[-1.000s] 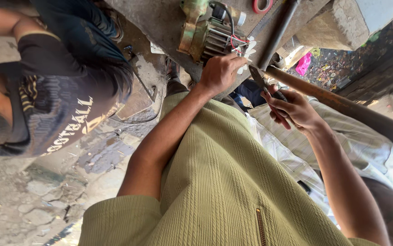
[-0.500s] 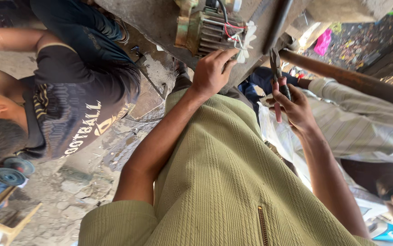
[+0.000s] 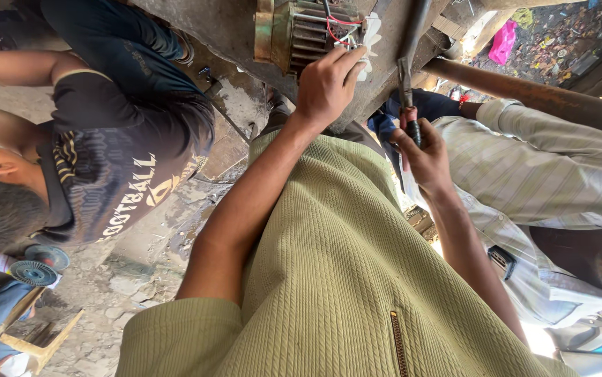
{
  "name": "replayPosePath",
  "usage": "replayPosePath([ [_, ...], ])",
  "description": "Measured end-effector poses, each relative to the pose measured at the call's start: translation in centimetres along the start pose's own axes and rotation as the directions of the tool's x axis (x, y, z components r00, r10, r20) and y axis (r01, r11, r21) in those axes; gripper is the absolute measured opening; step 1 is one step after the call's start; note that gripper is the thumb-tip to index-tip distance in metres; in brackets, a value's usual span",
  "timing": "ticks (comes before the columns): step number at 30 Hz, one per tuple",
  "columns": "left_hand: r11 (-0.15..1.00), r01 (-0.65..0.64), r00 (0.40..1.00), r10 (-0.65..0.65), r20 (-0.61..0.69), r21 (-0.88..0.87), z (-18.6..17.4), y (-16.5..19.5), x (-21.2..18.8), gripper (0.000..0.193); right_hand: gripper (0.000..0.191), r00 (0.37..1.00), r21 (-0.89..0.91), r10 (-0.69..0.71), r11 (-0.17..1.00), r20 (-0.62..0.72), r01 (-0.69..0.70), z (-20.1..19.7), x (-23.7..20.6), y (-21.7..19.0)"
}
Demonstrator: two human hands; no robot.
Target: The person uses pliers to strip and twist wires connected to a small electric motor mounted on a concrete ledge. They repeatedly cut insulation, twist wire ends, and adjust connections while another person works nearby.
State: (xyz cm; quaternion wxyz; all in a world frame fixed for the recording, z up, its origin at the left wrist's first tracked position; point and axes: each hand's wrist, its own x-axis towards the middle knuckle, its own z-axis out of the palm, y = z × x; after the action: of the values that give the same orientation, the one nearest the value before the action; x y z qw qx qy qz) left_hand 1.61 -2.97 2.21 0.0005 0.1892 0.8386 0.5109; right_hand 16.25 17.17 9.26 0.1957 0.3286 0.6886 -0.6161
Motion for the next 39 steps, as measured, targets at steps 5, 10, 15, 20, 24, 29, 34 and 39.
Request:
replayPosePath([
  [5,1.0,0.015,1.0,-0.015,0.014,0.01,1.0,-0.6,0.8,0.009,0.031,0.999,-0.153,0.022,0.988,-0.049,-0.03,0.6,0.2,0.1],
  [10,0.996,-0.013,0.999,0.017,-0.035,0.087,3.2,-1.7,1.0,0.012,0.04,1.0,-0.438,0.008,0.899,-0.028,-0.02,0.4,0.0,0.2],
  [15,0.992,-0.015,0.999,0.021,-0.043,0.127,4.4,-2.5,1.1,0.012,0.04,0.999,-0.389,-0.035,0.921,-0.022,0.023,1.1,0.9,0.0],
  [20,0.996,-0.01,0.999,0.013,-0.039,0.09,3.9,-1.9,1.3,0.01,0.037,0.999,-0.232,-0.031,0.972,-0.005,0.029,1.4,2.3,-0.5],
  [24,0.996,0.005,0.999,0.0,-0.054,0.091,3.2,-1.1,1.3,0.011,0.026,0.995,-0.047,-0.072,0.996,0.068,0.075,1.5,3.0,-0.5],
  [29,0.998,0.02,0.999,-0.018,-0.034,0.067,3.5,-1.0,1.3,0.011,0.028,0.996,0.049,-0.048,0.998,0.07,0.044,1.7,3.3,-0.6],
  [34,0.998,0.007,1.0,-0.005,-0.027,0.063,4.1,-1.4,1.3,0.011,0.027,0.994,0.077,-0.09,0.993,0.064,0.085,2.4,3.1,-1.1],
  [39,0.996,-0.019,0.999,0.022,-0.036,0.087,4.0,-1.4,1.1,0.013,0.023,0.998,-0.115,-0.042,0.993,-0.054,0.035,2.8,3.2,-0.5],
])
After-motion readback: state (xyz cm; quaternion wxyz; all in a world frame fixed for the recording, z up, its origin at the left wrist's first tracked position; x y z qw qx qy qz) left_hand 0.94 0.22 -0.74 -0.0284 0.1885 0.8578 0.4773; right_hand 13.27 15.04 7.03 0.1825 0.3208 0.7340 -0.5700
